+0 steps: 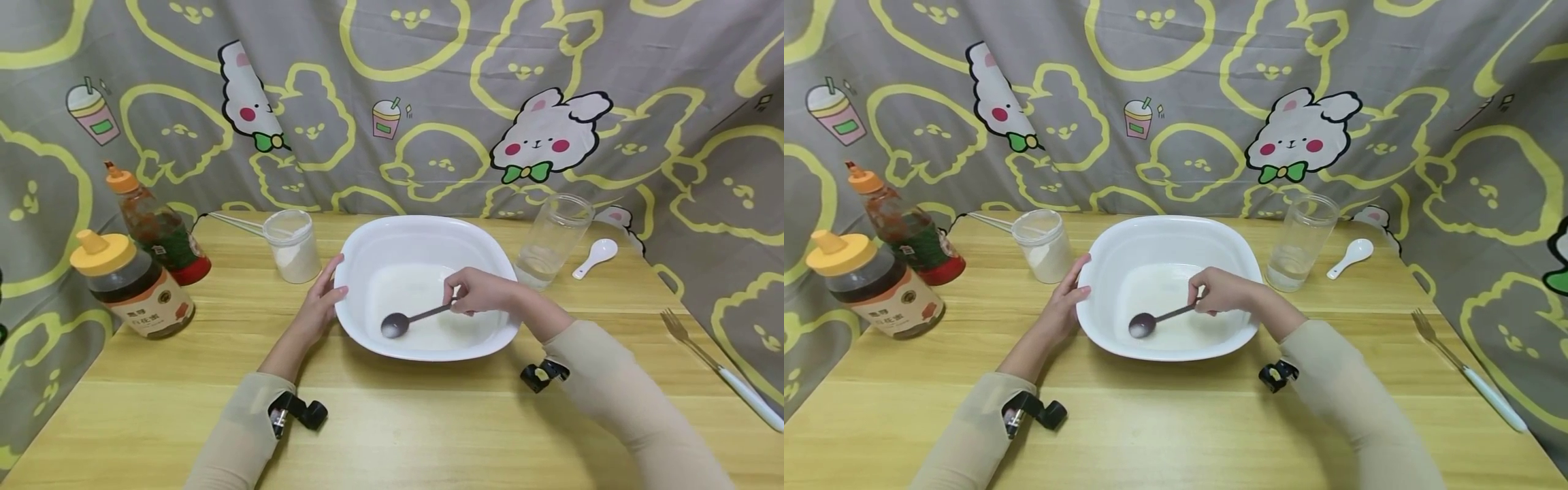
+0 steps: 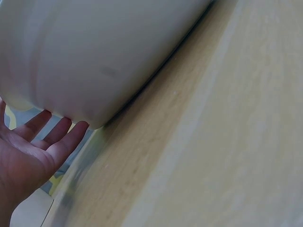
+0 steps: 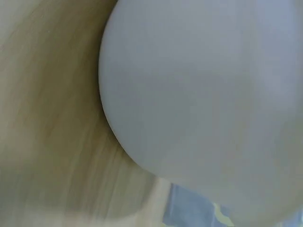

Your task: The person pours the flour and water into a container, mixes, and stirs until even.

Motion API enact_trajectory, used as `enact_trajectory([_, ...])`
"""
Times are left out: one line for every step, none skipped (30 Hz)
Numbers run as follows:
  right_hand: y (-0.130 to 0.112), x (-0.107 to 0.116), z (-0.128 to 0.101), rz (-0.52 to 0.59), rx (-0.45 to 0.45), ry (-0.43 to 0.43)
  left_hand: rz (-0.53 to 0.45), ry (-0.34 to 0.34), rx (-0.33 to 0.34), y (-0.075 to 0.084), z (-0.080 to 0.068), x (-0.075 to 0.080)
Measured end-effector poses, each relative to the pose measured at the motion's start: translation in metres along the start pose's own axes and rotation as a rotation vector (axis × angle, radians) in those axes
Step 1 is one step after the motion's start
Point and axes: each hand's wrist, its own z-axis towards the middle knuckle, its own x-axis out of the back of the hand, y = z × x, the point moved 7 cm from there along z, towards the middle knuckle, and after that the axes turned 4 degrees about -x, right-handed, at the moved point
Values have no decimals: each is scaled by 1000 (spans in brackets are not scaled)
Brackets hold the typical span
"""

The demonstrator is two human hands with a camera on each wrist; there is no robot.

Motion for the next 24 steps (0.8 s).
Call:
enact_trajectory([0, 2, -5, -20, 11, -15, 1, 1, -1, 0, 0, 0])
enact_trajectory([0, 4, -9, -44, 26, -26, 2, 3, -2, 0, 0, 0])
enact_trajectory([0, 6, -14, -72, 34, -31, 2, 4, -2, 0, 0, 0])
enact_trajectory([0, 10, -19, -95, 38, -32, 4, 5, -2, 0, 0, 0])
enact_trajectory([0, 14, -24, -124, 38, -26, 5, 7, -1, -1, 0, 1])
enact_trajectory([0, 19, -29, -150, 31, -13, 6, 8, -1, -1, 1, 1])
enact_trajectory([1, 24, -33, -176, 18, 5, 6, 9, 1, -1, 1, 1])
enact_trajectory([1, 30, -36, -201, 4, 29, 6, 10, 2, -1, 1, 1])
enact_trajectory([2, 36, -39, -229, -13, 60, 6, 11, 4, -1, 1, 1])
enact_trajectory([4, 41, -41, -253, -32, 95, 6, 14, 5, -1, 2, 2])
enact_trajectory([5, 47, -43, -275, -49, 132, 7, 15, 5, -1, 2, 2])
enact_trajectory([7, 51, -43, -292, -64, 167, 6, 16, 5, 0, 2, 2])
enact_trajectory([9, 55, -43, -300, -82, 201, 5, 17, 5, 0, 2, 2])
enact_trajectory([11, 59, -41, -311, -98, 235, 5, 18, 5, 0, 2, 3])
enact_trajectory([13, 62, -39, -315, -112, 266, 5, 20, 3, 0, 2, 3])
enact_trajectory([15, 64, -36, -312, -126, 292, 4, 21, 3, 1, 2, 3])
enact_trajectory([16, 65, -33, -307, -135, 314, 5, 20, 3, 1, 1, 3])
enact_trajectory([18, 65, -29, -292, -147, 334, 3, 20, 4, 1, 1, 3])
enact_trajectory([19, 65, -24, -275, -152, 353, 4, 20, 4, 0, 1, 3])
enact_trajectory([19, 64, -20, -260, -152, 370, 3, 18, 4, 0, 1, 2])
enact_trajectory([20, 63, -15, -233, -157, 383, 3, 17, 5, 0, 1, 2])
enact_trajectory([20, 62, -11, -204, -153, 395, 4, 17, 7, -1, 1, 2])
enact_trajectory([19, 60, -6, -177, -152, 405, 4, 16, 9, -1, 1, 2])
enact_trajectory([19, 58, -2, -144, -149, 411, 3, 15, 9, -2, 1, 2])
